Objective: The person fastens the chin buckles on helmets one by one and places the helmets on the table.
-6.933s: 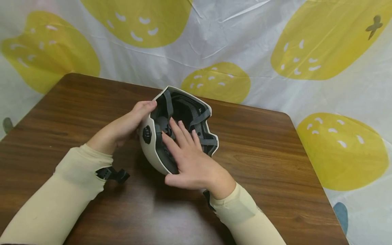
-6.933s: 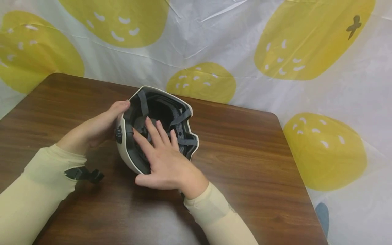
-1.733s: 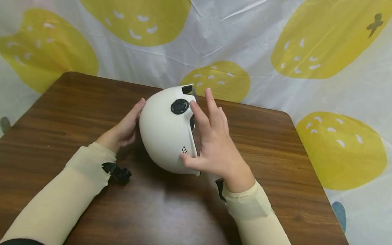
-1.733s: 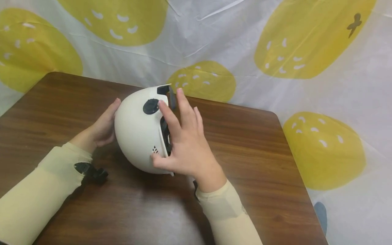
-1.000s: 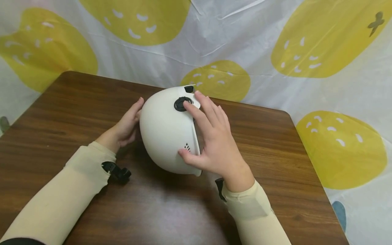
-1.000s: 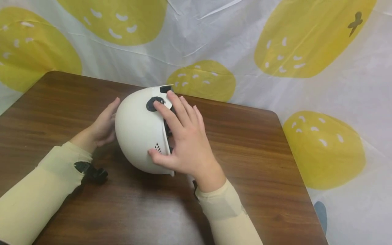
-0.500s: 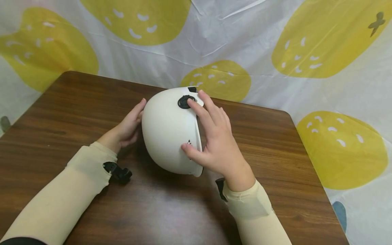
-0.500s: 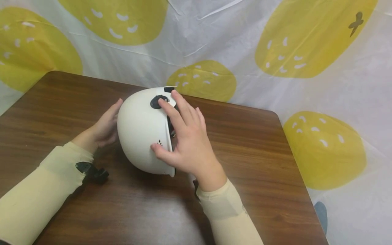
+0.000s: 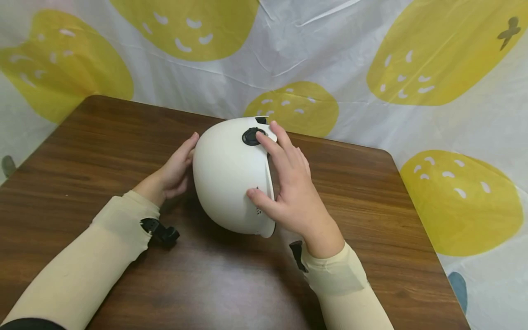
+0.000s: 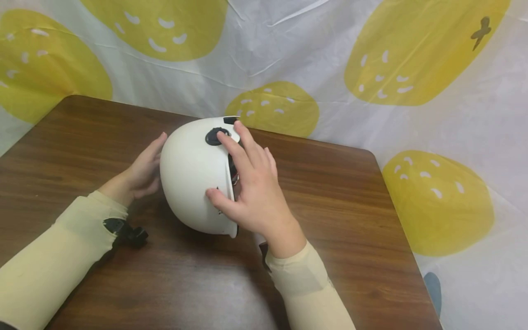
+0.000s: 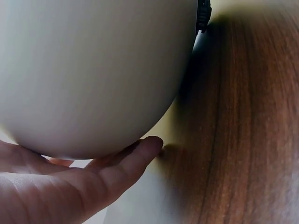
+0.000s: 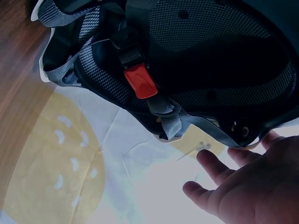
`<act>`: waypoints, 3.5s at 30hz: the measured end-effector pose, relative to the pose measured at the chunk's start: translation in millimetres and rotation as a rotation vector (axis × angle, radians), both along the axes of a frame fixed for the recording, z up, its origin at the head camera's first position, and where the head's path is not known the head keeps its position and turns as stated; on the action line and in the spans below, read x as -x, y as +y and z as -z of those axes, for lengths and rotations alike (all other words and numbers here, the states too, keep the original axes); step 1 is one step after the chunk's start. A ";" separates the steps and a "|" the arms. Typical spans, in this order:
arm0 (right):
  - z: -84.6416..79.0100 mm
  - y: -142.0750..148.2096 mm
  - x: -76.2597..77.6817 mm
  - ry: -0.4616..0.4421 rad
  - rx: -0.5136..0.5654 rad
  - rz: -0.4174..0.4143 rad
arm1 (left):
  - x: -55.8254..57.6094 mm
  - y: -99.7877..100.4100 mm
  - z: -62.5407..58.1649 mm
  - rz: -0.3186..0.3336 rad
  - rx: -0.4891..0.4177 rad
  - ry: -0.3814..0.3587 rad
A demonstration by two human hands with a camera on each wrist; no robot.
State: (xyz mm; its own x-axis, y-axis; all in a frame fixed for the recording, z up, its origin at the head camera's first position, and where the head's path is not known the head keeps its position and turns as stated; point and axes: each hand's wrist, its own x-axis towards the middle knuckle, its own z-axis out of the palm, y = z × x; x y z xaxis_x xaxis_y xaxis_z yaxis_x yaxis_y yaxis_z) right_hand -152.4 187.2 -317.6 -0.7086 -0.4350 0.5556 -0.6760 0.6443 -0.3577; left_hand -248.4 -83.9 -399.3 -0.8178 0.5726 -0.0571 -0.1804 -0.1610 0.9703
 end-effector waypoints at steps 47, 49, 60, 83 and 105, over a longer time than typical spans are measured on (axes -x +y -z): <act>-5.6 2.7 -5.7 -0.045 0.028 0.087 | -1.6 1.6 -5.7 -0.101 0.075 0.062; -5.6 3.1 -5.7 -0.045 0.028 0.088 | -1.6 1.8 -6.3 -0.121 0.082 0.058; -7.7 4.3 -7.7 -0.050 -0.003 0.120 | -2.0 -3.0 -11.6 -0.161 0.179 0.078; -10.0 4.1 -9.9 -0.062 -0.022 0.177 | -6.0 -3.9 -20.2 -0.127 0.192 0.068; -9.7 7.7 -10.6 -0.045 -0.058 0.210 | 0.3 -2.9 -13.2 -0.089 0.085 0.069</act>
State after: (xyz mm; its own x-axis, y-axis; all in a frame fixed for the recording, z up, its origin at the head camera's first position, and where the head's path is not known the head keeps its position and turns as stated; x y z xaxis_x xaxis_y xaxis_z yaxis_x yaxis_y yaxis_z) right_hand -141.8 194.9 -307.8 -0.8105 -0.3058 0.4995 -0.5091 0.7895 -0.3428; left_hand -248.7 -86.8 -386.2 -0.8690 0.4929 -0.0439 -0.1015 -0.0905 0.9907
